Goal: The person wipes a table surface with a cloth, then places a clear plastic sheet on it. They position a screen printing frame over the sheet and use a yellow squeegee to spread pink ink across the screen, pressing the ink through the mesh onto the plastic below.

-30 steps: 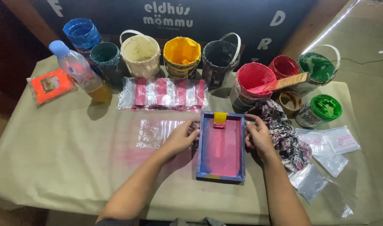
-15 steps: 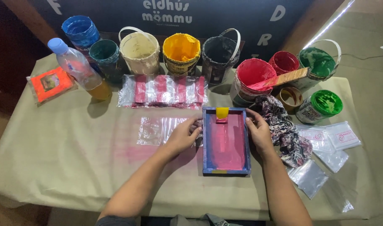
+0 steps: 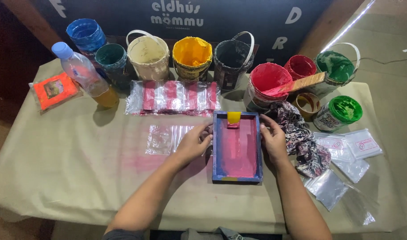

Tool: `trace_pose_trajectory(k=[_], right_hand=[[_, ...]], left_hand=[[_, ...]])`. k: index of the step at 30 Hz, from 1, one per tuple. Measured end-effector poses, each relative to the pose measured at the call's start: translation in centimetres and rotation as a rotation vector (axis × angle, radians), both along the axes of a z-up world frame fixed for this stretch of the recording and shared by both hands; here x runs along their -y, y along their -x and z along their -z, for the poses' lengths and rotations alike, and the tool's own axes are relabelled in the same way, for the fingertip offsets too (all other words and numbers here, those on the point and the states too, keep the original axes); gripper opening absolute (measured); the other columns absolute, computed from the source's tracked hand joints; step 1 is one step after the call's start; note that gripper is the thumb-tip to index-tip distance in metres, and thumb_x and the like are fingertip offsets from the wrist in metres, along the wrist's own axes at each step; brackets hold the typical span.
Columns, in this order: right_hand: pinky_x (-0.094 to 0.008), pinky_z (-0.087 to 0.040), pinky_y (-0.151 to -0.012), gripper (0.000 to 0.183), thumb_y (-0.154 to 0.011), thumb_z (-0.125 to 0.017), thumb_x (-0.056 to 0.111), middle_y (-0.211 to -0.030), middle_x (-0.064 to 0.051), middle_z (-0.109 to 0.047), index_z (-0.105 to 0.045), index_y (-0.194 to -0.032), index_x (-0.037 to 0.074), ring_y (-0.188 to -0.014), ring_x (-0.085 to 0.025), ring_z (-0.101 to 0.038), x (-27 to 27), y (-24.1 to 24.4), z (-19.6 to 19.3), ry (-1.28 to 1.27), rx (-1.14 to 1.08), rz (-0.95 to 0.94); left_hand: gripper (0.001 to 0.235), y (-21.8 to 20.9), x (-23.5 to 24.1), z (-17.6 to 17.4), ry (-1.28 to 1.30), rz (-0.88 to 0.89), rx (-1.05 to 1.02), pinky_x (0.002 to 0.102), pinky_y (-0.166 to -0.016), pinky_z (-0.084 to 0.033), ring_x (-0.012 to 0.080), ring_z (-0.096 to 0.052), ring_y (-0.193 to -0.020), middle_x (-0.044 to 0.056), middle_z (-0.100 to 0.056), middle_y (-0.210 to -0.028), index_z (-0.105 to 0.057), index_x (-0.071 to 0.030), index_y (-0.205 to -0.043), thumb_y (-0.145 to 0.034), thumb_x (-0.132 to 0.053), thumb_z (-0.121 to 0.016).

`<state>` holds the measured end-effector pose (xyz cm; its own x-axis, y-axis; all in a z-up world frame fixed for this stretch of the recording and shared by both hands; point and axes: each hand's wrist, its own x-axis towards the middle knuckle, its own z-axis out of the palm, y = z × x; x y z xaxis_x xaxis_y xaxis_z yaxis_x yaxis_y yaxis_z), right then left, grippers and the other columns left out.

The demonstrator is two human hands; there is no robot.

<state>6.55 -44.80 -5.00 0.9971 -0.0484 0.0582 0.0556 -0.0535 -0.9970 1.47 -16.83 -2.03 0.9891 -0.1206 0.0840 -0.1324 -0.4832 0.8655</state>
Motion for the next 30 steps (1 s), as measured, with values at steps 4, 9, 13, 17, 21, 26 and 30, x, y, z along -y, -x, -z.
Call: trace_pose_trajectory(k=[4,9,13,17,21,26,30], right_hand=[[-0.020,-0.051,-0.060,0.038,-0.101,-0.061,0.012,-0.103,-0.003,-0.065,-0.064,-0.139,0.011,-0.070,-0.007,-0.059,0.1,0.3,-0.4,-0.034,0.010,0.051],[-0.014,-0.043,-0.047,0.032,-0.102,-0.059,0.012,-0.092,0.002,-0.063,-0.066,-0.134,0.013,-0.060,-0.003,-0.053,0.6,-0.3,-0.4,-0.003,0.026,0.092],[-0.017,-0.044,-0.045,0.032,-0.102,-0.060,0.011,-0.090,-0.001,-0.064,-0.067,-0.133,0.012,-0.059,-0.006,-0.054,0.7,-0.4,0.3,0.004,0.014,0.088],[-0.020,-0.044,-0.043,0.032,-0.101,-0.061,0.010,-0.093,-0.004,-0.065,-0.066,-0.133,0.010,-0.060,-0.009,-0.054,0.8,-0.4,0.5,-0.005,0.028,0.064],[-0.019,-0.046,-0.046,0.032,-0.101,-0.061,0.010,-0.096,-0.004,-0.066,-0.066,-0.133,0.010,-0.062,-0.008,-0.055,0.7,-0.3,0.0,0.023,0.043,0.062],[-0.020,-0.049,-0.058,0.034,-0.102,-0.060,0.010,-0.104,-0.004,-0.068,-0.067,-0.135,0.011,-0.074,-0.008,-0.058,1.2,-0.5,-0.1,0.053,0.043,0.082],[-0.022,-0.052,-0.076,0.034,-0.102,-0.060,0.008,-0.114,-0.004,-0.069,-0.068,-0.134,0.012,-0.092,-0.009,-0.062,2.1,-1.1,0.8,0.076,0.056,0.104]], left_hand=[[0.050,0.7,0.3,-0.4,-0.006,0.021,0.106,0.041,-0.071,-0.058,0.0344,-0.074,-0.076,0.016,-0.074,-0.111,-0.062,-0.006,-0.136,-0.088,-0.019,-0.072],[0.049,0.1,0.7,1.2,0.008,0.039,0.100,0.040,-0.068,-0.058,0.0302,-0.074,-0.076,0.017,-0.073,-0.112,-0.062,-0.007,-0.136,-0.090,-0.019,-0.071],[0.048,0.3,0.6,0.8,0.013,0.018,0.088,0.039,-0.068,-0.057,0.0295,-0.074,-0.076,0.018,-0.073,-0.113,-0.062,-0.005,-0.136,-0.091,-0.019,-0.070],[0.046,0.4,0.5,0.6,0.019,0.011,0.072,0.041,-0.069,-0.057,0.0300,-0.075,-0.074,0.018,-0.073,-0.113,-0.062,-0.005,-0.135,-0.091,-0.018,-0.069],[0.044,0.4,0.5,0.4,0.021,0.003,0.056,0.040,-0.070,-0.056,0.0294,-0.075,-0.075,0.016,-0.074,-0.113,-0.063,-0.006,-0.134,-0.092,-0.018,-0.068],[0.044,0.6,0.4,-0.3,0.016,0.033,0.094,0.042,-0.072,-0.056,0.0307,-0.074,-0.076,0.017,-0.074,-0.112,-0.064,-0.005,-0.132,-0.091,-0.018,-0.069],[0.041,1.5,0.9,-1.7,0.001,0.062,0.122,0.043,-0.072,-0.056,0.0340,-0.073,-0.080,0.019,-0.075,-0.107,-0.067,-0.004,-0.129,-0.091,-0.016,-0.069]])
